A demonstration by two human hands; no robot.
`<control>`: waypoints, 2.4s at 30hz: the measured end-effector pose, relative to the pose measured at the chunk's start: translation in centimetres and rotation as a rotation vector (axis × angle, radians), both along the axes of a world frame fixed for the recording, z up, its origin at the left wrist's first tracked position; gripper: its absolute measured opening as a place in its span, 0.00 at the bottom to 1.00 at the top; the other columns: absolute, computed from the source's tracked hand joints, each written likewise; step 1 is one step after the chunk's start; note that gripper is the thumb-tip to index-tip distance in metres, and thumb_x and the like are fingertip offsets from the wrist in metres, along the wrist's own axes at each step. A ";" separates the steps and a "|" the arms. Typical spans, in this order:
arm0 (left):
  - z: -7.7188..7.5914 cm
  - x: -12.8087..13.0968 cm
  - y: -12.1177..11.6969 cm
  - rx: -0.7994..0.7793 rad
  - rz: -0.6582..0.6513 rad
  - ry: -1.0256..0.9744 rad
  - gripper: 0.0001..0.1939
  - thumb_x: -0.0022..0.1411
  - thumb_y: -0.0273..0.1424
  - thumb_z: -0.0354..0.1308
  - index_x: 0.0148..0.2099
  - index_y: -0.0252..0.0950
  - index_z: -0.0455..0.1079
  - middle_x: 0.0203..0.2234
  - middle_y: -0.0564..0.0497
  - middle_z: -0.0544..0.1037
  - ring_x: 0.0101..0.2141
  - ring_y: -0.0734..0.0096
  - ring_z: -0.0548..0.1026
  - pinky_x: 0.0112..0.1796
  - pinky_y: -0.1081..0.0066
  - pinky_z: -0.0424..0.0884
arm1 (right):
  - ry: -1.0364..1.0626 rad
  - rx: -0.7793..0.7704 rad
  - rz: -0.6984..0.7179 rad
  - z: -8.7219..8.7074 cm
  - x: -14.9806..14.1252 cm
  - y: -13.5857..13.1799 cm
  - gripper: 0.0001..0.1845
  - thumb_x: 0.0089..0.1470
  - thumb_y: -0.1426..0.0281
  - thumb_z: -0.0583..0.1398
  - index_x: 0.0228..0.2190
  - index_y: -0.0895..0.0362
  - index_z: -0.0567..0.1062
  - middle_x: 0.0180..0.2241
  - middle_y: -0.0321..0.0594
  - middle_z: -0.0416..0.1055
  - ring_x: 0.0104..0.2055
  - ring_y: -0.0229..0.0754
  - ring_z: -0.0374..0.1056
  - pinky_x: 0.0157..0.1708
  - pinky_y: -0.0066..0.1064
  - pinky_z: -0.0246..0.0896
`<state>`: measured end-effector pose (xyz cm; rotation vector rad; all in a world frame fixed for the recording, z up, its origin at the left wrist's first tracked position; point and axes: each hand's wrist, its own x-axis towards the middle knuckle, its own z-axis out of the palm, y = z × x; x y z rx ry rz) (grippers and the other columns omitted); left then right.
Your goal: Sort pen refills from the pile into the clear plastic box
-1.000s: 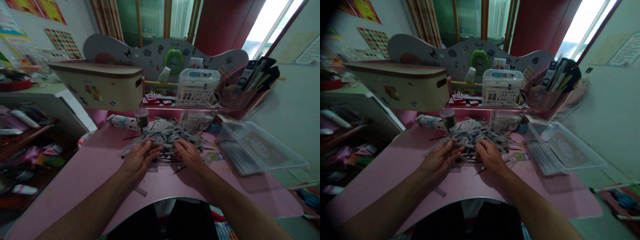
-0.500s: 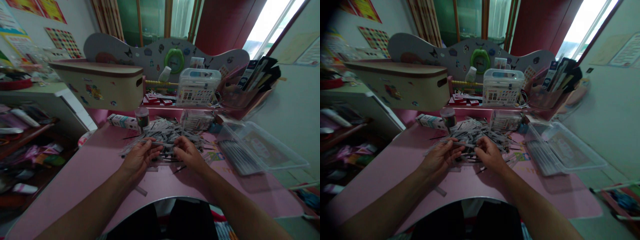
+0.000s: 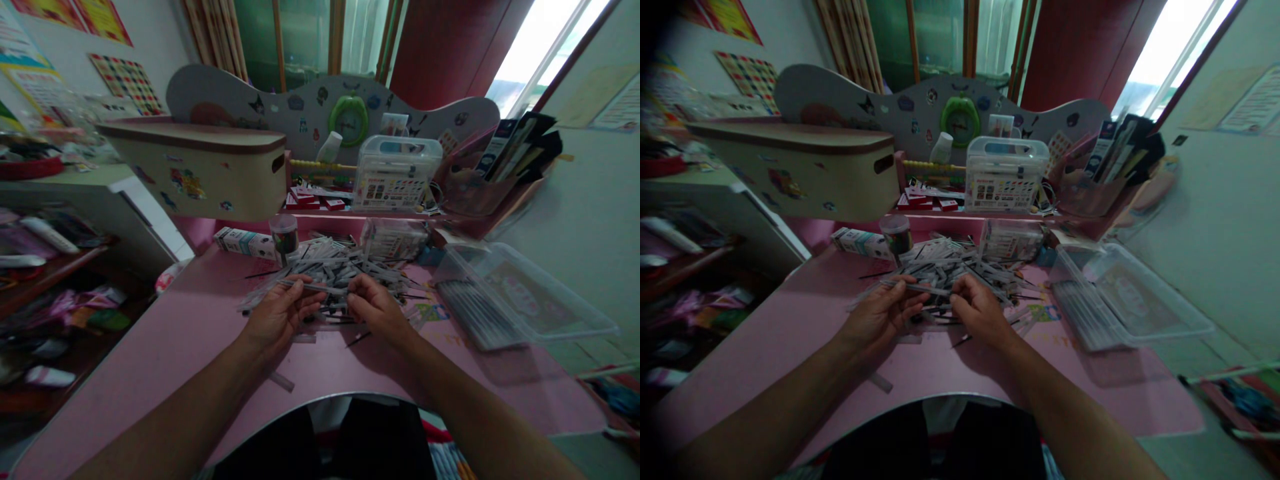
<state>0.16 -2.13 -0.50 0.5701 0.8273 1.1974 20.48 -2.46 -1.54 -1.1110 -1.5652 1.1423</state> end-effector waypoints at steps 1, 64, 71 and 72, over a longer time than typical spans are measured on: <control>0.0 0.0 0.0 0.001 -0.002 0.004 0.04 0.69 0.22 0.54 0.43 0.32 0.69 0.36 0.40 0.84 0.33 0.67 0.84 0.31 0.77 0.80 | -0.025 -0.005 0.006 0.1 0.0 0.0 0.07 0.59 0.65 0.57 0.29 0.54 0.67 0.23 0.31 0.63 0.26 0.36 0.59 0.27 0.28 0.53; -0.9 -0.5 0.5 0.109 0.014 0.041 0.03 0.64 0.25 0.59 0.41 0.35 0.73 0.36 0.47 0.83 0.36 0.69 0.82 0.31 0.75 0.78 | -0.157 0.153 -0.008 -0.6 -1.2 -0.2 0.08 0.60 0.67 0.56 0.29 0.56 0.70 0.26 0.33 0.65 0.30 0.36 0.61 0.32 0.28 0.54; -0.9 -0.4 0.5 0.114 0.025 0.035 0.04 0.63 0.26 0.61 0.41 0.35 0.73 0.37 0.47 0.83 0.36 0.68 0.81 0.31 0.75 0.78 | -0.164 0.129 0.018 -0.9 -1.1 -0.1 0.09 0.61 0.66 0.56 0.32 0.57 0.72 0.27 0.33 0.66 0.30 0.37 0.63 0.31 0.28 0.55; -0.9 -0.4 0.5 0.114 0.042 0.033 0.04 0.63 0.26 0.61 0.41 0.35 0.73 0.36 0.47 0.82 0.36 0.68 0.81 0.31 0.75 0.78 | -0.175 0.141 0.016 -0.9 -1.1 -0.1 0.08 0.61 0.67 0.56 0.33 0.57 0.72 0.28 0.34 0.67 0.31 0.37 0.63 0.31 0.29 0.55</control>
